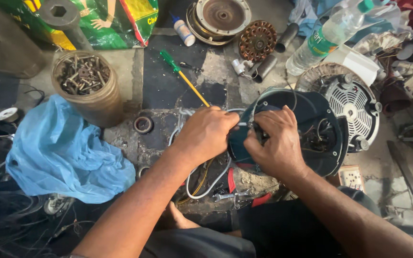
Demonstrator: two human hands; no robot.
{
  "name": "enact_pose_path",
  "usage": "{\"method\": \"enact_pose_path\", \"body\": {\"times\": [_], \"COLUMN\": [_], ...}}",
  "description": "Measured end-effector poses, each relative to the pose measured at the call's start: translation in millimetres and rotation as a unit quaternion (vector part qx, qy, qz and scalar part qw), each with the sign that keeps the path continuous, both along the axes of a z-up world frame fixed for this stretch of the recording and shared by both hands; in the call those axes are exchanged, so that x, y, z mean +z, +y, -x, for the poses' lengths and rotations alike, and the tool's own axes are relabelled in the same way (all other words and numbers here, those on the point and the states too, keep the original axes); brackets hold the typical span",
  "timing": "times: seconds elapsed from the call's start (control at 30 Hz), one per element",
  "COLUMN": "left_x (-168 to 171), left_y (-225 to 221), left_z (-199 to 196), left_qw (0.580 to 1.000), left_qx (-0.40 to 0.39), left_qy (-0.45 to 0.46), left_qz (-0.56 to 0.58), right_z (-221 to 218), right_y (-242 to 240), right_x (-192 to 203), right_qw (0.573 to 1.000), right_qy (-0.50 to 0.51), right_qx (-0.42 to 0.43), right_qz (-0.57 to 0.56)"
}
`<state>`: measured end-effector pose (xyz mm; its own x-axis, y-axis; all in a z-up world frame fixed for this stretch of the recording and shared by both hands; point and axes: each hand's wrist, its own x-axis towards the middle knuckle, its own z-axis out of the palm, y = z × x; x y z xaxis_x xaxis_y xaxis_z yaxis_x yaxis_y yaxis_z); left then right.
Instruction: The person disassembles a fan motor housing using a screwdriver, then uses pliers to strip and connect wires inside the motor casing. The person manipulates the internal components and wires to repair the appliance.
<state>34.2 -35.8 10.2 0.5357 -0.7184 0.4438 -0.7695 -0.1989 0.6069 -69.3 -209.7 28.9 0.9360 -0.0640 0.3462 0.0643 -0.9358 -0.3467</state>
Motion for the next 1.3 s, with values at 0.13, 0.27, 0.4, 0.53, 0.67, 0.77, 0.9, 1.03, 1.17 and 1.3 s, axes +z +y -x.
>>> {"method": "enact_pose_path", "body": {"times": [0.13, 0.27, 0.4, 0.53, 0.67, 0.77, 0.9, 1.03, 1.17, 1.3], "left_x": [1.8, 3.2, -2.4, -6.9, 1.0, 2.8, 6.9, 10.6, 10.9, 0.1], "left_y": [-6.2, -7.3, -3.3, 0.0, -4.3, -9.1, -16.1, -8.1, -1.2, 26.6], "left_z": [-8.2, -4.3, 9.3, 13.2, 2.9, -8.7, -18.5, -13.9, 4.0, 9.3], "left_qw": [1.0, 0.999, 0.998, 1.0, 0.996, 0.988, 0.988, 0.989, 0.994, 0.994], "left_qx": [-0.019, -0.01, 0.011, 0.023, 0.003, -0.027, -0.063, -0.046, -0.004, 0.039], "left_qy": [-0.007, 0.03, -0.002, 0.0, 0.056, 0.081, 0.097, 0.09, 0.048, -0.05], "left_qz": [0.024, 0.013, 0.058, 0.008, -0.067, -0.131, -0.099, -0.109, -0.101, -0.093], "right_z": [0.6, 0.7, 0.8, 4.5, 4.2, 4.6, -2.1, -4.5, 20.1, 89.5], "right_y": [-3.6, -1.0, -0.2, 0.8, -1.7, -2.4, -5.1, 3.9, 5.7, 15.6], "right_x": [-3.0, -1.7, 2.4, 2.8, 3.3, -1.1, 1.6, 11.2, 22.1, 18.5], "right_qw": [1.0, 1.0, 1.0, 1.0, 0.999, 0.999, 0.999, 1.0, 0.997, 0.995], "right_qy": [0.008, -0.004, -0.005, -0.012, -0.011, -0.015, -0.013, 0.005, -0.053, -0.07], "right_qx": [0.005, 0.005, 0.007, 0.027, 0.033, 0.038, 0.041, 0.023, -0.01, -0.065], "right_qz": [-0.014, -0.017, -0.01, -0.005, -0.007, -0.011, -0.014, 0.005, 0.048, -0.013]}}
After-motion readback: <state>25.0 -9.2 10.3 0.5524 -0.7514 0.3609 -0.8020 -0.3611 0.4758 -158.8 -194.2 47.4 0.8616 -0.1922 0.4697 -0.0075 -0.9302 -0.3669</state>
